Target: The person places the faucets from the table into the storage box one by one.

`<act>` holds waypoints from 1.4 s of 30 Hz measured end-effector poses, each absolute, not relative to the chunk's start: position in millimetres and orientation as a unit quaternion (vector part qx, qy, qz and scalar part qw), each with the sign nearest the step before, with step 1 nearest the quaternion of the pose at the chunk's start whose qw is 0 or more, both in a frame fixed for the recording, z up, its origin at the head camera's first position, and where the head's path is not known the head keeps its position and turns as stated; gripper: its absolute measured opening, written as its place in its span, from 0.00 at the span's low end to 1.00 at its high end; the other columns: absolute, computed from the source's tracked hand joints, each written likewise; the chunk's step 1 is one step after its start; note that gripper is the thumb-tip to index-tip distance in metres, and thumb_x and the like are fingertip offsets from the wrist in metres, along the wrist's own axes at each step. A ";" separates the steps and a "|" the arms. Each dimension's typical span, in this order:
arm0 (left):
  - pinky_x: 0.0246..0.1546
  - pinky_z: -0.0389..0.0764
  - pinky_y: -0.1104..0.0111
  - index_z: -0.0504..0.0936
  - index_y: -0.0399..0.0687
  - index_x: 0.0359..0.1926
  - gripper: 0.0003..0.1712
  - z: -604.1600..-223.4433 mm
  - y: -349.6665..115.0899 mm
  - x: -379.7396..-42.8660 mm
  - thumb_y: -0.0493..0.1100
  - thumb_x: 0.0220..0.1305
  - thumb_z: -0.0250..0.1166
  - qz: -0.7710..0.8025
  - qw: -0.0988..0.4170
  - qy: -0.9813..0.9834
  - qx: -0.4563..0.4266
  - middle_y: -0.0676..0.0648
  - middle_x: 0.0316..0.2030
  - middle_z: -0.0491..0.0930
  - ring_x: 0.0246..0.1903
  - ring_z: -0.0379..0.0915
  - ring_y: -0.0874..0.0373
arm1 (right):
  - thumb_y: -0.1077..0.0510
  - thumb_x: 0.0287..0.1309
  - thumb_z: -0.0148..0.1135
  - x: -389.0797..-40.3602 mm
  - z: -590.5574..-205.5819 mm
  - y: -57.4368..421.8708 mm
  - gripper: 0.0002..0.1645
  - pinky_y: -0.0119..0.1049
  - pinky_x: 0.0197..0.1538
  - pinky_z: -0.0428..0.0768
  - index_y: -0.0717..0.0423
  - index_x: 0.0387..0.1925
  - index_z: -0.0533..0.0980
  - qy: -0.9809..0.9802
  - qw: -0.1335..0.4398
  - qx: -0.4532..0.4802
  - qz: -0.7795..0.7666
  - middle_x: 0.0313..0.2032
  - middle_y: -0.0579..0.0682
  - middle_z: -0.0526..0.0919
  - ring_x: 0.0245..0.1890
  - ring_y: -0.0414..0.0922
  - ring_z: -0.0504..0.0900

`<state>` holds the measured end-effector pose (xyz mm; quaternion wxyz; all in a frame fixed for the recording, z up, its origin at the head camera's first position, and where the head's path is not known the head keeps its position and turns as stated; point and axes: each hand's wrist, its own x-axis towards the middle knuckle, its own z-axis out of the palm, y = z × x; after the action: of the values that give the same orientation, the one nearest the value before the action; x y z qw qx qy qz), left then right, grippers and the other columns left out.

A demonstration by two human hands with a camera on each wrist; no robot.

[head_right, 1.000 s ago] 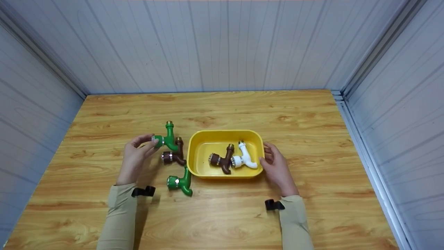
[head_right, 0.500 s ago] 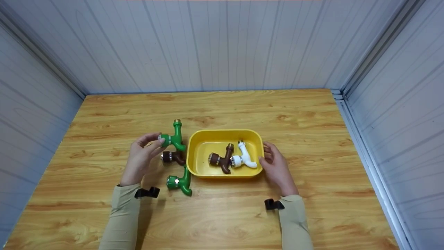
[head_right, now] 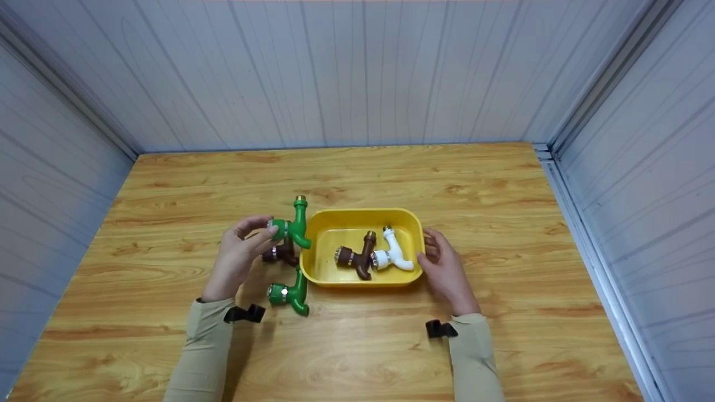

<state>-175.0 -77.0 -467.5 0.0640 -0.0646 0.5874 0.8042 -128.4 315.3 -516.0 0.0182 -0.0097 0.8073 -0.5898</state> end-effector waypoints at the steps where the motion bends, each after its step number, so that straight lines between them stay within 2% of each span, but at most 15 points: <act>1: 0.50 0.78 0.56 0.77 0.34 0.51 0.24 -467.9 -76.1 -174.7 0.36 0.54 0.72 0.803 0.065 0.589 -0.063 0.37 0.48 0.74 0.43 0.78 0.48 | 0.67 0.64 0.56 -128.1 -515.4 314.9 0.33 0.22 0.54 0.71 0.64 0.68 0.58 0.807 0.017 -0.011 -0.591 0.60 0.67 0.69 0.58 0.58 0.71; 7: 0.44 0.81 0.60 0.79 0.36 0.49 0.23 -470.4 -69.0 -173.0 0.37 0.52 0.74 0.805 0.069 0.587 -0.060 0.37 0.47 0.74 0.39 0.79 0.50 | 0.68 0.64 0.56 -127.2 -514.2 314.4 0.32 0.22 0.54 0.71 0.66 0.67 0.59 0.804 0.010 -0.019 -0.594 0.58 0.68 0.70 0.57 0.59 0.71; 15: 0.32 0.79 0.62 0.79 0.36 0.49 0.24 -471.2 -55.8 -171.2 0.39 0.52 0.74 0.796 0.091 0.596 -0.051 0.38 0.45 0.74 0.36 0.77 0.52 | 0.70 0.63 0.56 -127.4 -516.1 315.1 0.32 0.21 0.53 0.71 0.67 0.67 0.59 0.804 0.007 -0.017 -0.594 0.59 0.69 0.70 0.57 0.59 0.71; 19: 0.36 0.82 0.64 0.79 0.36 0.48 0.23 -471.4 -49.1 -171.4 0.38 0.52 0.74 0.781 0.090 0.616 -0.043 0.39 0.43 0.75 0.38 0.78 0.52 | 0.68 0.64 0.56 -127.6 -515.5 314.5 0.32 0.21 0.54 0.71 0.67 0.67 0.58 0.806 0.009 -0.015 -0.591 0.59 0.68 0.69 0.57 0.59 0.71; 25: 0.43 0.82 0.61 0.78 0.35 0.49 0.23 -469.6 -37.9 -171.0 0.39 0.54 0.73 0.771 0.102 0.628 -0.029 0.39 0.45 0.75 0.42 0.79 0.49 | 0.67 0.64 0.56 -126.9 -510.5 312.9 0.33 0.22 0.55 0.71 0.66 0.68 0.57 0.810 0.017 -0.013 -0.585 0.60 0.69 0.68 0.58 0.59 0.70; 42: 0.44 0.81 0.53 0.78 0.34 0.46 0.18 -476.3 0.9 -163.6 0.35 0.54 0.72 0.780 0.127 0.612 0.021 0.39 0.45 0.74 0.39 0.78 0.49 | 0.66 0.64 0.57 -127.8 -515.1 313.7 0.33 0.21 0.53 0.71 0.66 0.68 0.58 0.808 0.016 -0.008 -0.588 0.60 0.68 0.69 0.58 0.58 0.71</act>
<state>-163.6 0.9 -476.3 0.1268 0.0205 0.6119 0.7804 -127.8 313.7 -515.1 0.0161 -0.0077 0.8084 -0.5884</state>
